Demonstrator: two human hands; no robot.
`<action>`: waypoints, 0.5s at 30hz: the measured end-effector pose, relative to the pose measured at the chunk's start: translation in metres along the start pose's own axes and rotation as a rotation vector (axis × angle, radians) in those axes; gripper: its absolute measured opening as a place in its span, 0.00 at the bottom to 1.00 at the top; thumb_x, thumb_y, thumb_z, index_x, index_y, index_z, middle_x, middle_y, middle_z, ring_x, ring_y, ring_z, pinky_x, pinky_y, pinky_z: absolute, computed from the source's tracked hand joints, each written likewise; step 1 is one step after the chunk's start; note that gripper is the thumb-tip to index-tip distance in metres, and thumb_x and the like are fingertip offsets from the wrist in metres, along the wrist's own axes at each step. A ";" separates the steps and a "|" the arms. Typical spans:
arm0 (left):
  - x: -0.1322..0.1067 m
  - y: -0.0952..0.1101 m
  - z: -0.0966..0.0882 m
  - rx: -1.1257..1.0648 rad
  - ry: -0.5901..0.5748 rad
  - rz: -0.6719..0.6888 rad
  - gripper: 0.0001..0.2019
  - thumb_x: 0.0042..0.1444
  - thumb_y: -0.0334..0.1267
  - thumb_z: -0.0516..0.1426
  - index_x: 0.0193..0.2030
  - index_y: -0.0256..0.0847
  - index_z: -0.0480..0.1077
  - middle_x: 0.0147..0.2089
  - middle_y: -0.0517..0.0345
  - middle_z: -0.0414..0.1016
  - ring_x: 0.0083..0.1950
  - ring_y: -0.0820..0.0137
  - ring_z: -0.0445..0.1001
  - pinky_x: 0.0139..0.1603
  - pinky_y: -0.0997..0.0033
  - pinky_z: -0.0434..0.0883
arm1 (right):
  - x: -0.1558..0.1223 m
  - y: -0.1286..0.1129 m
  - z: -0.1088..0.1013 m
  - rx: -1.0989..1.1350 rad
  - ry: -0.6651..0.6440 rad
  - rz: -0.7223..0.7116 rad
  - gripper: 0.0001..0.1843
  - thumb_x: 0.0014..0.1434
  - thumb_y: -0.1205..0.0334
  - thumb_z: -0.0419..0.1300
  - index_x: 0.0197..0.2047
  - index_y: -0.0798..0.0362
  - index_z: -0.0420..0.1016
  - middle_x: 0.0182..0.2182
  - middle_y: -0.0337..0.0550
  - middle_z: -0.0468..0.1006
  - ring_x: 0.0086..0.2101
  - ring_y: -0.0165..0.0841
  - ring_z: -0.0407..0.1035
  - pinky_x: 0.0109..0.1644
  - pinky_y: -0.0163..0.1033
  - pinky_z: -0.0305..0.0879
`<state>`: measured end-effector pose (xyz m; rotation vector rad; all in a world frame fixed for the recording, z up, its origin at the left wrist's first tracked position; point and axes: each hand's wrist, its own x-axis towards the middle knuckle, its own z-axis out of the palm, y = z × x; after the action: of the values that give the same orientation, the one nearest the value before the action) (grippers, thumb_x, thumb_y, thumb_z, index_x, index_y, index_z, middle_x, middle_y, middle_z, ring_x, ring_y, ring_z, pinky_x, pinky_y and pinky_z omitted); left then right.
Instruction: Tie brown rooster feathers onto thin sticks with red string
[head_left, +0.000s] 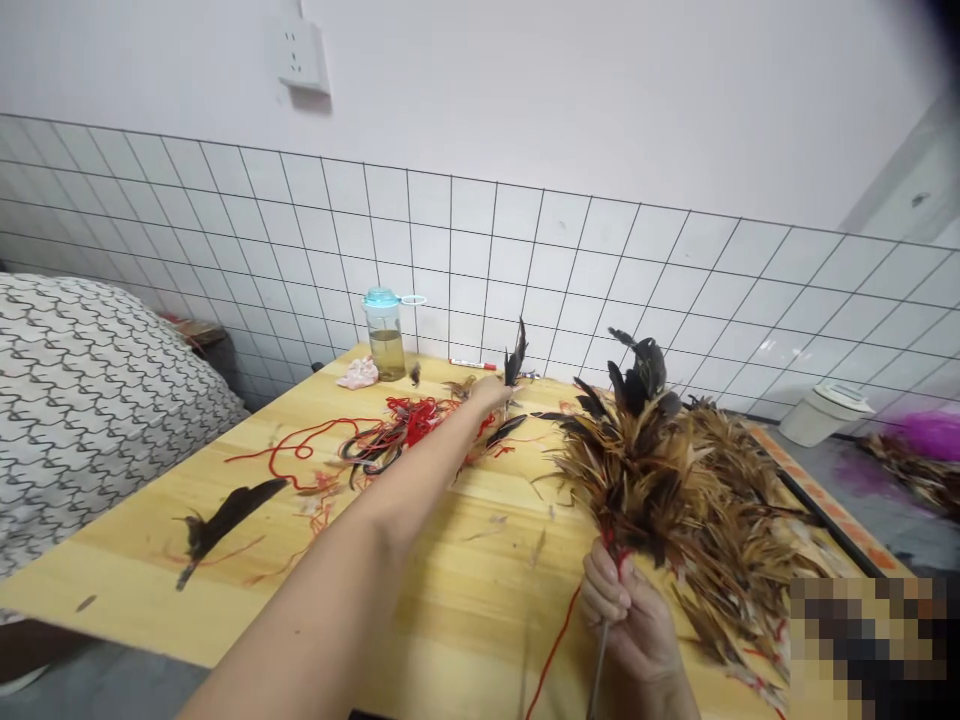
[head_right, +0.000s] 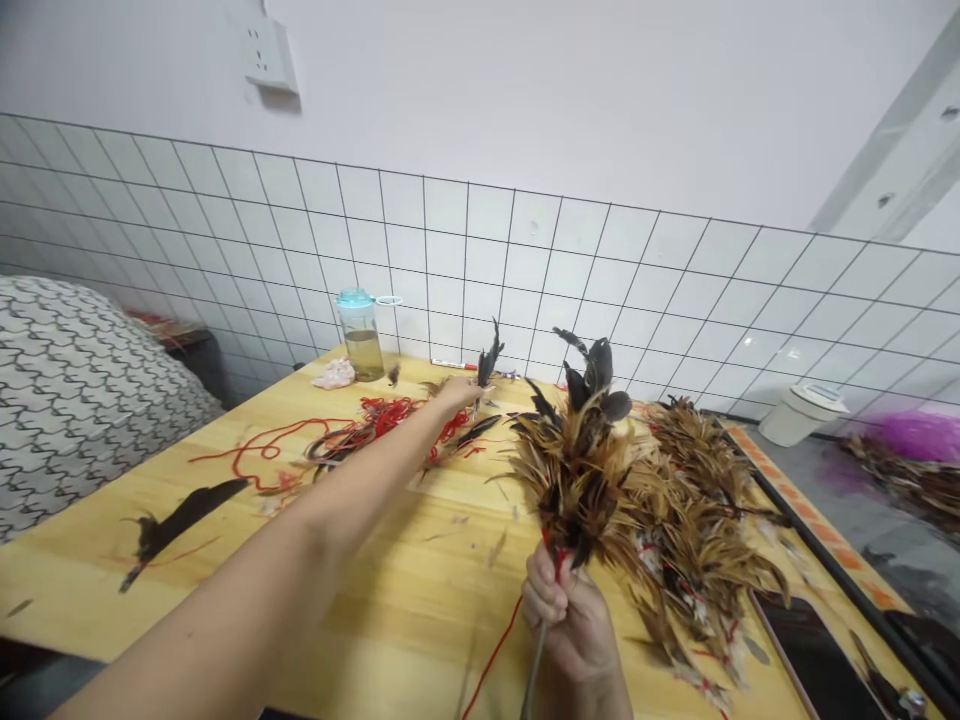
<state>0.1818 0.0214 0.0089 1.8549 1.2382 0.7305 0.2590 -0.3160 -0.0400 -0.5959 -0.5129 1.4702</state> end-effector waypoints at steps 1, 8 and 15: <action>0.001 0.001 0.000 0.041 -0.002 -0.012 0.10 0.41 0.39 0.63 0.19 0.39 0.66 0.18 0.56 0.66 0.31 0.64 0.71 0.30 0.70 0.61 | 0.000 0.000 0.000 0.006 -0.006 0.010 0.25 0.50 0.47 0.67 0.24 0.52 0.55 0.16 0.27 0.43 0.17 0.21 0.34 0.23 0.34 0.40; -0.014 -0.015 -0.029 0.246 -0.035 -0.006 0.10 0.44 0.40 0.61 0.20 0.38 0.68 0.18 0.57 0.67 0.27 0.67 0.69 0.29 0.71 0.60 | 0.004 0.003 0.000 0.077 -0.050 0.060 0.21 0.50 0.50 0.67 0.25 0.53 0.61 0.17 0.27 0.45 0.18 0.21 0.35 0.23 0.33 0.41; -0.015 -0.051 -0.129 0.489 0.138 -0.040 0.08 0.44 0.39 0.62 0.23 0.37 0.70 0.25 0.51 0.73 0.35 0.60 0.73 0.38 0.68 0.65 | 0.006 0.006 -0.002 0.105 -0.095 0.114 0.17 0.51 0.53 0.67 0.26 0.54 0.65 0.18 0.29 0.46 0.18 0.21 0.35 0.23 0.33 0.41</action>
<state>0.0490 0.0552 0.0346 2.1862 1.6504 0.5743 0.2563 -0.3106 -0.0457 -0.4802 -0.4784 1.6296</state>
